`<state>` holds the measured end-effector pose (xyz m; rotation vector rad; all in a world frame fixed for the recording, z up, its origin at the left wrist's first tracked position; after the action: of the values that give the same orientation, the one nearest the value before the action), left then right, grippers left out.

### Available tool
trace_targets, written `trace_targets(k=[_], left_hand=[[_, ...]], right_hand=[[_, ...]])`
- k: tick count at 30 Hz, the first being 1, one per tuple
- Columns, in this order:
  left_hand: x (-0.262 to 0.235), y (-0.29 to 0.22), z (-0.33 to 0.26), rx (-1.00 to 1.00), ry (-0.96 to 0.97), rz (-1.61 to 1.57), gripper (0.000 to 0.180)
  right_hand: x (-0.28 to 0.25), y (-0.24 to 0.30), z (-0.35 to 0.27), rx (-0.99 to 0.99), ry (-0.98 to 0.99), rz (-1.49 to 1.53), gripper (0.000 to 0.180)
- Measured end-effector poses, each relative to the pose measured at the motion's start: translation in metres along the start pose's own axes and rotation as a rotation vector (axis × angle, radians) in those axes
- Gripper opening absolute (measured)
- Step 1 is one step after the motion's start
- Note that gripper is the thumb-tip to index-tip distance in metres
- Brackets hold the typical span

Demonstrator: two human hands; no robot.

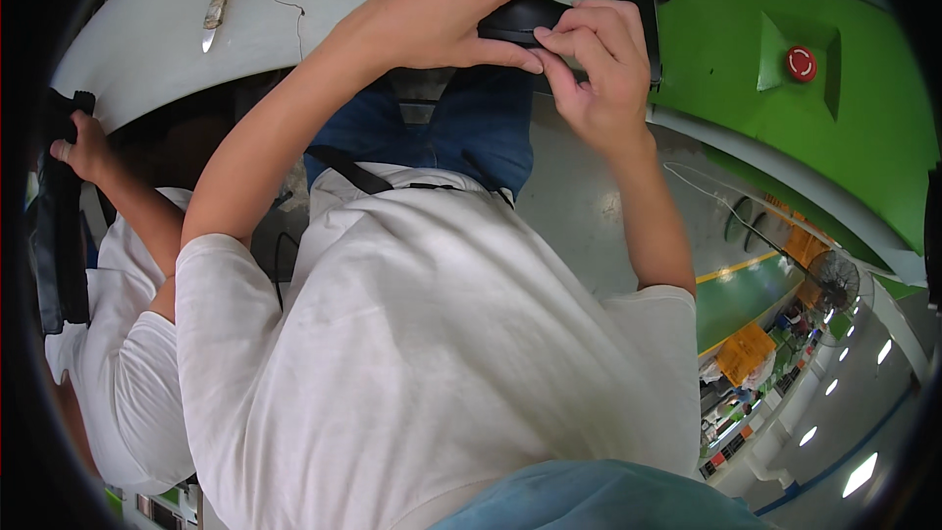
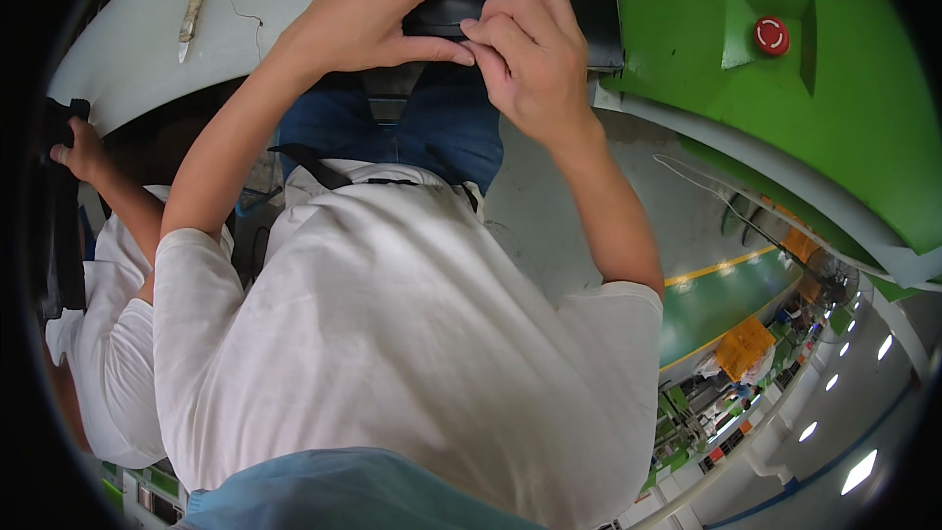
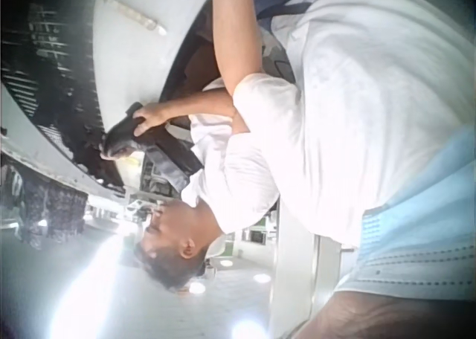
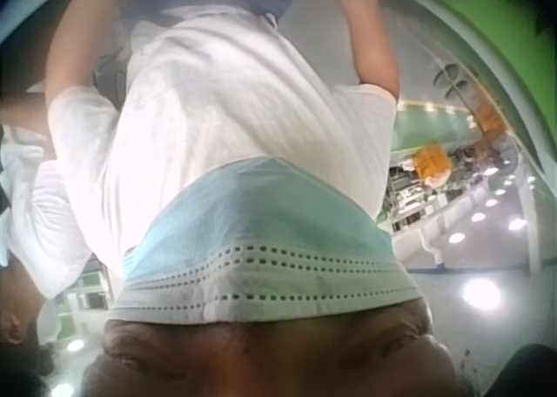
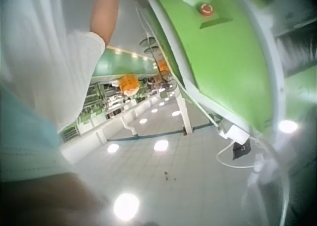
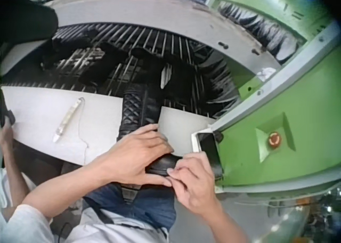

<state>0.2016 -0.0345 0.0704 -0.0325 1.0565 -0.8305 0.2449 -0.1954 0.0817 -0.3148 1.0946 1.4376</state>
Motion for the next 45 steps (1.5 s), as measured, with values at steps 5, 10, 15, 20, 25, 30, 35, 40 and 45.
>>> trace_targets(k=[5, 10, 15, 20, 25, 30, 35, 40, 45], left_hand=[[0.001, 0.001, 0.001, 0.025, -0.003, 0.014, 0.063], [0.001, 0.002, 0.001, -0.012, -0.013, -0.01, 0.057], [-0.003, 0.0, 0.004, -0.017, -0.017, -0.05, 0.054], [-0.007, -0.001, 0.004, -0.036, -0.045, -0.032, 0.053], [-0.002, 0.001, 0.002, -0.029, -0.04, -0.031, 0.055], [-0.003, 0.001, 0.005, -0.037, -0.034, -0.036, 0.057], [-0.004, -0.006, 0.002, -0.046, -0.057, 0.001, 0.058], [0.0, -0.018, -0.006, -0.018, -0.083, 0.083, 0.065], [0.004, -0.005, -0.006, -0.093, -0.015, 0.065, 0.068]], right_hand=[[0.002, -0.013, 0.012, 0.015, 0.107, 0.066, 0.028], [-0.005, -0.018, 0.029, 0.098, 0.197, 0.051, 0.029], [-0.01, -0.033, 0.032, 0.187, 0.264, 0.131, 0.036], [-0.014, -0.058, 0.019, 0.427, 0.3, 0.357, 0.042], [-0.002, -0.067, 0.001, 0.44, 0.266, 0.433, 0.044], [0.004, -0.069, -0.003, 0.486, 0.145, 0.486, 0.038], [0.017, -0.067, -0.016, 0.633, 0.169, 0.703, 0.049], [0.0, -0.023, -0.015, 0.302, 0.015, 0.25, 0.058], [-0.006, -0.006, -0.012, -0.005, -0.045, -0.118, 0.049]])
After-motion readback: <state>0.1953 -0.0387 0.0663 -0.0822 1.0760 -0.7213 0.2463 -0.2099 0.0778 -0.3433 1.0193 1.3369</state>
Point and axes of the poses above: each hand's wrist, its own z-axis towards the middle knuckle, its own x-axis out of the palm, y = z × x, the point moved 7 cm from there along z, towards the middle knuckle, and after that the axes turned 8 degrees about x, right-handed, at the moved point
